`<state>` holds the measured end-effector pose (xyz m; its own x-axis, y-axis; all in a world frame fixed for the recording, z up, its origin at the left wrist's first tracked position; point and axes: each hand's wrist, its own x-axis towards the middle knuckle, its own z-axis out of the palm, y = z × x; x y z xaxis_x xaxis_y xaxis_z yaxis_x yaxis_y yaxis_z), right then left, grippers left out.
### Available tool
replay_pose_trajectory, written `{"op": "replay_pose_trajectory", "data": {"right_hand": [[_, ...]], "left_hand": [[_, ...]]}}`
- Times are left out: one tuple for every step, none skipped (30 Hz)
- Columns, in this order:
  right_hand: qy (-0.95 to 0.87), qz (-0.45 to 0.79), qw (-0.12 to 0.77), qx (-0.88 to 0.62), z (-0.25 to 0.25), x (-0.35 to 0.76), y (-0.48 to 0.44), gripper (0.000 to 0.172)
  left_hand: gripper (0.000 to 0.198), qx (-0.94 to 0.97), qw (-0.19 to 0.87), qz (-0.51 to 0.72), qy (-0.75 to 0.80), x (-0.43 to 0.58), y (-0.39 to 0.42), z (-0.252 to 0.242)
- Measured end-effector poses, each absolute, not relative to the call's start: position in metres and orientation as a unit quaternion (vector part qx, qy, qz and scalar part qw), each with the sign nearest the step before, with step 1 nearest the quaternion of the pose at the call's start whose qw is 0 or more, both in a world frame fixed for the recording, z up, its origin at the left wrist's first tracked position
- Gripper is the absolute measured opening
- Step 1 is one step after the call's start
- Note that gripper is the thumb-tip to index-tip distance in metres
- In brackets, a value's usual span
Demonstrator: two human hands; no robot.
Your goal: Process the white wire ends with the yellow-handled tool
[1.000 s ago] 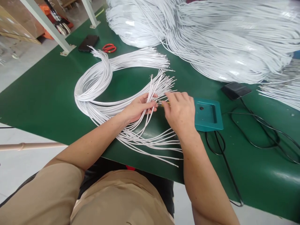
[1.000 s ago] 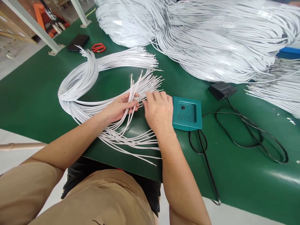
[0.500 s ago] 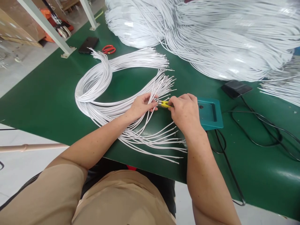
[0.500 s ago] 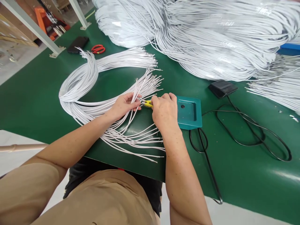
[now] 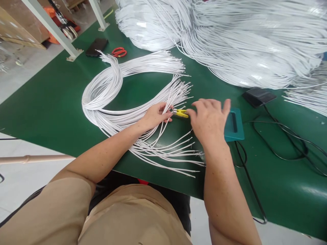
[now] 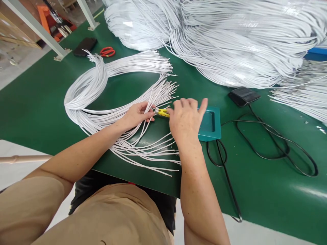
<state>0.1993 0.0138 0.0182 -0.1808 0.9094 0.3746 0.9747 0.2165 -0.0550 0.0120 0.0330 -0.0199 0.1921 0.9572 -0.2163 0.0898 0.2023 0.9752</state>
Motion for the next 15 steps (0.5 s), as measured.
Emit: {"op": "replay_pose_trajectory", "data": {"right_hand": [[-0.739, -0.114, 0.176, -0.640, 0.016, 0.202, 0.013, 0.026], [-0.720, -0.125, 0.180, -0.659, 0.014, 0.204, 0.013, 0.028], [-0.708, -0.130, 0.179, -0.671, 0.012, 0.206, 0.013, 0.030], [-0.704, -0.129, 0.175, -0.676, 0.011, 0.208, 0.014, 0.031], [-0.705, -0.127, 0.172, -0.676, 0.009, 0.209, 0.014, 0.031], [-0.708, -0.124, 0.171, -0.674, 0.009, 0.210, 0.015, 0.030], [-0.711, -0.122, 0.172, -0.671, 0.009, 0.210, 0.016, 0.030], [-0.712, -0.121, 0.179, -0.668, 0.010, 0.210, 0.016, 0.029], [-0.715, -0.117, 0.190, -0.663, 0.012, 0.208, 0.016, 0.028], [-0.722, -0.108, 0.205, -0.652, 0.014, 0.207, 0.015, 0.027], [-0.734, -0.090, 0.224, -0.635, 0.017, 0.203, 0.014, 0.026], [-0.752, -0.062, 0.244, -0.609, 0.020, 0.199, 0.012, 0.025], [-0.776, -0.025, 0.262, -0.572, 0.023, 0.194, 0.010, 0.024], [-0.804, 0.020, 0.275, -0.527, 0.025, 0.187, 0.006, 0.025], [-0.836, 0.066, 0.280, -0.467, 0.026, 0.180, 0.002, 0.025]], "left_hand": [[0.028, 0.509, 0.583, 0.372, 0.511, 0.011, 0.033, -0.020], [0.028, 0.511, 0.587, 0.371, 0.507, 0.010, 0.033, -0.020], [0.027, 0.512, 0.590, 0.370, 0.503, 0.009, 0.034, -0.021], [0.027, 0.512, 0.594, 0.370, 0.499, 0.008, 0.034, -0.021], [0.027, 0.511, 0.597, 0.371, 0.496, 0.007, 0.034, -0.021], [0.028, 0.508, 0.600, 0.374, 0.493, 0.005, 0.034, -0.022], [0.028, 0.503, 0.602, 0.380, 0.490, 0.004, 0.035, -0.022], [0.029, 0.497, 0.605, 0.388, 0.487, 0.003, 0.035, -0.022], [0.030, 0.489, 0.607, 0.400, 0.482, 0.001, 0.035, -0.022], [0.031, 0.481, 0.610, 0.413, 0.476, 0.000, 0.034, -0.021], [0.032, 0.473, 0.613, 0.427, 0.467, -0.001, 0.034, -0.021], [0.033, 0.467, 0.619, 0.438, 0.455, -0.002, 0.034, -0.021], [0.035, 0.461, 0.626, 0.447, 0.442, -0.003, 0.033, -0.020], [0.036, 0.456, 0.634, 0.454, 0.429, -0.004, 0.033, -0.019], [0.037, 0.452, 0.641, 0.460, 0.417, -0.005, 0.032, -0.018]]}}
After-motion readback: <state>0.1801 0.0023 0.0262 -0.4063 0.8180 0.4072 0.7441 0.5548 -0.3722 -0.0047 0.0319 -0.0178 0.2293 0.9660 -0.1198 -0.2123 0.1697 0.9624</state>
